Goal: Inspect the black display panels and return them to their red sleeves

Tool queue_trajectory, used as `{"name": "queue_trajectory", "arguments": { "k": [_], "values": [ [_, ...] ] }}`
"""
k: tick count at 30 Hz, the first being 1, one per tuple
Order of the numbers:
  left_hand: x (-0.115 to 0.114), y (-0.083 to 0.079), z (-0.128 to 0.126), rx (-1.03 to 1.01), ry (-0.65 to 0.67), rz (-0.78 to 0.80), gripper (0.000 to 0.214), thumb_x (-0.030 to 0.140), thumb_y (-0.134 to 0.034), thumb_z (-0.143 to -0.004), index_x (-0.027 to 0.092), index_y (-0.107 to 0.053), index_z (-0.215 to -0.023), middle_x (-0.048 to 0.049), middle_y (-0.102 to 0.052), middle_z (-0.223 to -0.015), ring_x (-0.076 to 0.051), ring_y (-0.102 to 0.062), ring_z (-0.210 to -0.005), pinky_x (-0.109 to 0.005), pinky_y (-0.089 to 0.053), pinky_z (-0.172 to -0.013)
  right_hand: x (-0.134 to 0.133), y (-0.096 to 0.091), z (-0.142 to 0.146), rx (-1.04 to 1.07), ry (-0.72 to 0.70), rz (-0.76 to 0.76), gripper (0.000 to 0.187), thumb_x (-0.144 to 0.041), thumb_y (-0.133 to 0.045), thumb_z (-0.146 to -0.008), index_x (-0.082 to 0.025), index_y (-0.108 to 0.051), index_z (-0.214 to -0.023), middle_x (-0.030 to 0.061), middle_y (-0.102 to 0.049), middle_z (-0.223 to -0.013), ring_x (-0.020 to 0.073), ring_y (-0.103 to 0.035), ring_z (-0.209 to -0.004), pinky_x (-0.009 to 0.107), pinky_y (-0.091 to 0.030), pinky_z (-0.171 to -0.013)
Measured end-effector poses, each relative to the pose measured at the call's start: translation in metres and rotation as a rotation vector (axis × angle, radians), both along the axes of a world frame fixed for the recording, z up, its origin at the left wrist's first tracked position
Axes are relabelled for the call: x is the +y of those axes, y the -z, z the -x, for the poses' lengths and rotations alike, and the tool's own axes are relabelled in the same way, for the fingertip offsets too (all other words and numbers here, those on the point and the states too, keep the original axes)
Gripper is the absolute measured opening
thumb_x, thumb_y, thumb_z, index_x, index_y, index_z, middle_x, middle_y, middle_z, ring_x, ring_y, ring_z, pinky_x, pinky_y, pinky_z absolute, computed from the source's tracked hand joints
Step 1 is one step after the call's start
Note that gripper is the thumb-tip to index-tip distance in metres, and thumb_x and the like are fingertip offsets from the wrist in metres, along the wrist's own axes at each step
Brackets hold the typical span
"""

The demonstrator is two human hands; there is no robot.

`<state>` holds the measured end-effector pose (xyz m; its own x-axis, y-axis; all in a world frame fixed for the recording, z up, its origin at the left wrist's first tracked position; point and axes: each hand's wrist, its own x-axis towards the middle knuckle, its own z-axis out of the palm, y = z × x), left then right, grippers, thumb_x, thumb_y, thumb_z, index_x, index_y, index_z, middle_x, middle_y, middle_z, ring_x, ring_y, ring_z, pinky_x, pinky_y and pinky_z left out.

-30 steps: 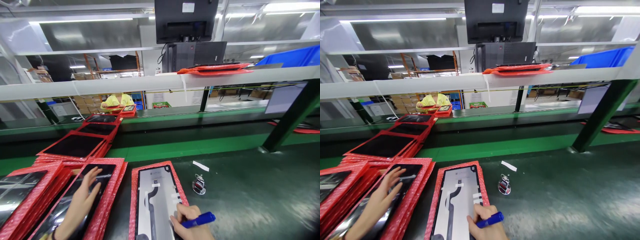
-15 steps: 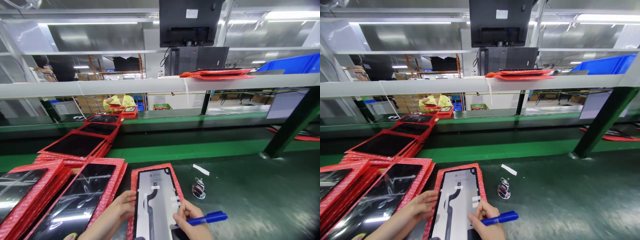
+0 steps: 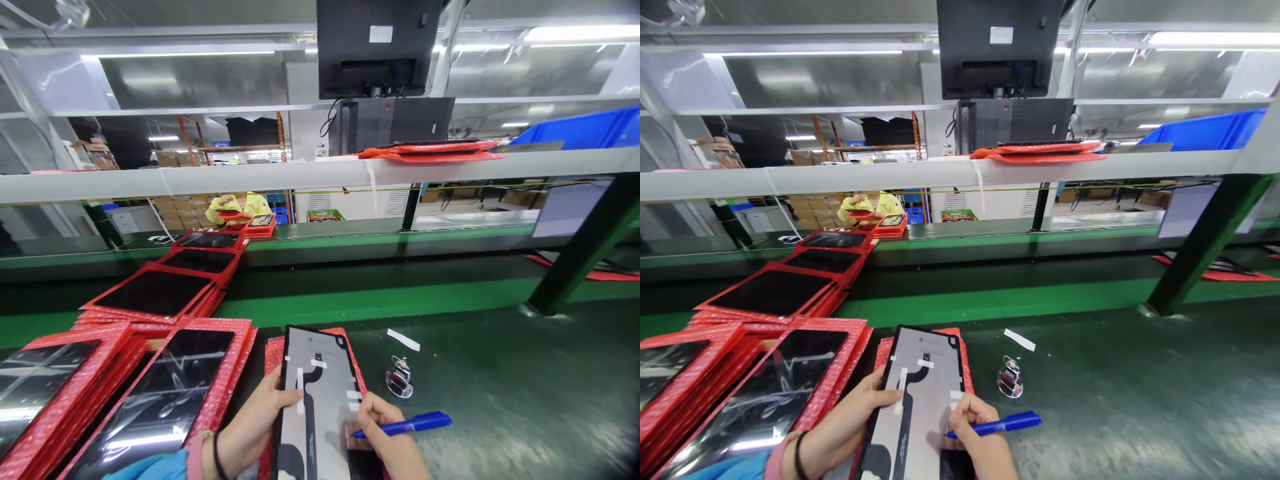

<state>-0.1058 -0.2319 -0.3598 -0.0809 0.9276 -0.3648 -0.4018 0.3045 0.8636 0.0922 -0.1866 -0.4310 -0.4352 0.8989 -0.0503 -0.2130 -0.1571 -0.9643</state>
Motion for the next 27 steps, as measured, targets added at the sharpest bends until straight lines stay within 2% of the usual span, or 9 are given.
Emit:
{"name": "queue_trajectory", "arguments": {
  "k": [3, 5, 8, 10, 12, 15, 19, 24, 27],
  "values": [
    [0.006, -0.001, -0.010, 0.042, -0.029, -0.052, 0.042, 0.009, -0.067, -0.057, 0.015, -0.064, -0.099, -0.0096, -0.075, -0.090, -0.029, -0.070, -0.085, -0.035, -0.050, -0.068, 0.004, -0.012, -0.009, -0.025, 0.002, -0.062, 0.048, -0.061, -0.076, -0.063, -0.019, -0.054, -0.058, -0.0050, -0.048, -0.051, 0.0103, -0.047, -0.049, 0.024, -0.047, -0.051],
    [0.009, -0.006, -0.009, 0.087, -0.058, -0.111, 0.046, 0.007, -0.066, -0.060, 0.015, -0.062, -0.105, -0.0090, -0.074, -0.098, -0.029, -0.069, -0.091, -0.035, -0.050, -0.073, 0.009, -0.024, -0.020, -0.059, 0.040, -0.133, 0.040, -0.052, -0.080, -0.064, -0.017, -0.061, -0.058, -0.0050, -0.048, -0.050, 0.0096, -0.044, -0.049, 0.022, -0.042, -0.050],
    [0.013, -0.020, -0.003, 0.161, -0.121, -0.218, 0.045, 0.009, -0.066, -0.066, 0.017, -0.059, -0.110, -0.0071, -0.073, -0.107, -0.027, -0.067, -0.098, -0.033, -0.050, -0.080, 0.022, -0.045, -0.039, -0.090, 0.181, -0.269, 0.031, -0.050, -0.076, -0.071, -0.020, -0.072, -0.078, -0.0023, -0.058, -0.061, 0.0100, -0.046, -0.050, 0.023, -0.039, -0.050],
    [0.017, -0.031, 0.001, 0.190, -0.163, -0.285, 0.042, 0.015, -0.066, -0.072, 0.018, -0.058, -0.113, -0.0057, -0.071, -0.111, -0.026, -0.065, -0.102, -0.032, -0.049, -0.084, 0.032, -0.059, -0.048, -0.062, 0.260, -0.309, 0.035, -0.055, -0.067, -0.078, -0.021, -0.072, -0.088, 0.0005, -0.064, -0.070, 0.0104, -0.050, -0.050, 0.025, -0.041, -0.051],
    [0.021, -0.041, 0.003, 0.200, -0.197, -0.346, 0.041, 0.021, -0.067, -0.076, 0.020, -0.056, -0.115, -0.0044, -0.070, -0.115, -0.024, -0.064, -0.105, -0.030, -0.048, -0.087, 0.043, -0.072, -0.052, -0.037, 0.280, -0.299, 0.042, -0.059, -0.058, -0.083, -0.021, -0.071, -0.096, 0.0064, -0.071, -0.083, 0.0154, -0.060, -0.060, 0.026, -0.045, -0.052],
    [0.027, -0.054, 0.003, 0.203, -0.239, -0.410, 0.043, 0.027, -0.069, -0.077, 0.022, -0.055, -0.117, -0.0030, -0.070, -0.116, -0.023, -0.064, -0.107, -0.028, -0.049, -0.087, 0.051, -0.093, -0.047, -0.020, 0.213, -0.253, 0.051, -0.063, -0.054, -0.084, -0.021, -0.067, -0.109, 0.0119, -0.076, -0.089, 0.0248, -0.070, -0.080, 0.032, -0.054, -0.062],
    [0.028, -0.068, 0.001, 0.192, -0.251, -0.468, 0.049, 0.031, -0.071, -0.078, 0.024, -0.052, -0.122, -0.0022, -0.071, -0.115, -0.023, -0.066, -0.104, -0.026, -0.052, -0.082, 0.047, -0.120, -0.028, 0.033, 0.094, -0.227, 0.040, -0.054, -0.060, -0.085, -0.019, -0.071, -0.102, 0.0090, -0.078, -0.080, 0.0239, -0.073, -0.077, 0.037, -0.056, -0.077],
    [0.029, -0.079, 0.004, 0.091, -0.296, -0.459, 0.059, 0.032, -0.075, -0.075, 0.027, -0.050, -0.128, 0.0009, -0.073, -0.108, -0.020, -0.068, -0.099, -0.021, -0.055, -0.075, 0.038, -0.134, -0.009, 0.233, 0.150, -0.177, 0.032, -0.047, -0.076, -0.073, -0.025, -0.076, -0.096, 0.0038, -0.077, -0.086, 0.0188, -0.070, -0.074, 0.028, -0.055, -0.067],
    [0.029, -0.083, 0.009, 0.076, -0.334, -0.437, 0.066, 0.031, -0.080, -0.068, 0.028, -0.052, -0.127, 0.0024, -0.075, -0.100, -0.020, -0.070, -0.095, -0.019, -0.056, -0.072, 0.038, -0.132, -0.006, 0.197, 0.203, -0.205, 0.028, -0.041, -0.079, -0.070, -0.026, -0.077, -0.094, 0.0043, -0.075, -0.098, 0.0189, -0.067, -0.075, 0.030, -0.055, -0.067]
  ]
}}
